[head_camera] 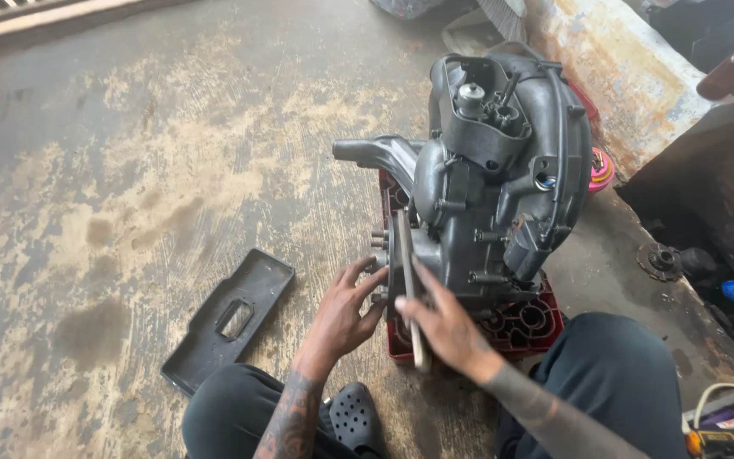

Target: The person sits on the floor and uses a wooden block to tap a component on a motorcycle engine. They then use a screwdriver to adjust a part inside the engine casing.

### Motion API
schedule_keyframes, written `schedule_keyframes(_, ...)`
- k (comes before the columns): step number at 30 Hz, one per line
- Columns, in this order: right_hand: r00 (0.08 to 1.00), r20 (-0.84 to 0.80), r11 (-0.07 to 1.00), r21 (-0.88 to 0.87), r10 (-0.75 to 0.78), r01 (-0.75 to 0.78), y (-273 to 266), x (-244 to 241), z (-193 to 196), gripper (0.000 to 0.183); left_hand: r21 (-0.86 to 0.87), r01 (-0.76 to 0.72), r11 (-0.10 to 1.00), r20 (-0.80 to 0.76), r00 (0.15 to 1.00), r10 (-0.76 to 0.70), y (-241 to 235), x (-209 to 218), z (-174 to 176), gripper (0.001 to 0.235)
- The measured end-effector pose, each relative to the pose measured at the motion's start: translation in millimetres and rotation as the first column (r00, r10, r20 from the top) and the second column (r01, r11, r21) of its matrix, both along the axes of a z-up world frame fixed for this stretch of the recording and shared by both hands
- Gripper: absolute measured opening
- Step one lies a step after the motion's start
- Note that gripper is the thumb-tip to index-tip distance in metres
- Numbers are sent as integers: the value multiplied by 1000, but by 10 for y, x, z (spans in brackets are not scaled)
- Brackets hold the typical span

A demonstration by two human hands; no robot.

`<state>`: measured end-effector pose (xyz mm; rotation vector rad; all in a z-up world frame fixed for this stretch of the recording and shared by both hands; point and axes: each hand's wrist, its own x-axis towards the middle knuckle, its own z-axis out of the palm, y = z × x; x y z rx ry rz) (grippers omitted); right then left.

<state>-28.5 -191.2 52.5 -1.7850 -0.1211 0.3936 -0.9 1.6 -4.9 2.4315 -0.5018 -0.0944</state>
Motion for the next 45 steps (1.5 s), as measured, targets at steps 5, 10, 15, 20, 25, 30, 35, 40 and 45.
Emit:
schedule_keyframes(5,998,-18,997,-56,-60,59,-37,-155,-49,100,-2,-10,1000,5,1000,10,-13,-14,71,56)
schedule_keyframes(10,993,-114,988,151,-21,39,-101,71,-168,88,-4,-21,1000,86,996,21,0,-10,9,53)
schedule_keyframes(15,988,-90,992,-17,122,-124,-429,20,436,87,0,-8,1000,261,965,8,67,24,-33,54)
schedule_keyframes(20,967,-151,620,-745,206,-248,-654,-296,986,86,45,-123,991,41,992,121,199,-29,112,61)
schedule_keyframes(25,930,-208,425,-844,303,-327,-750,-358,593,84,62,-106,992,24,994,105,170,-21,12,65)
schedule_keyframes(30,925,-18,472,-856,379,-210,-605,20,21,84,21,-76,997,5,997,76,89,-7,62,67)
schedule_keyframes(35,978,-11,711,-685,207,-158,-500,197,340,71,16,-96,995,-63,993,97,61,12,85,68)
schedule_keyframes(40,948,-239,362,-881,212,-303,-765,-247,721,72,13,-69,998,19,997,69,114,-39,61,64)
schedule_keyframes(45,948,-27,288,-950,317,-123,-795,-127,47,74,78,-36,996,-32,999,38,106,-102,81,63)
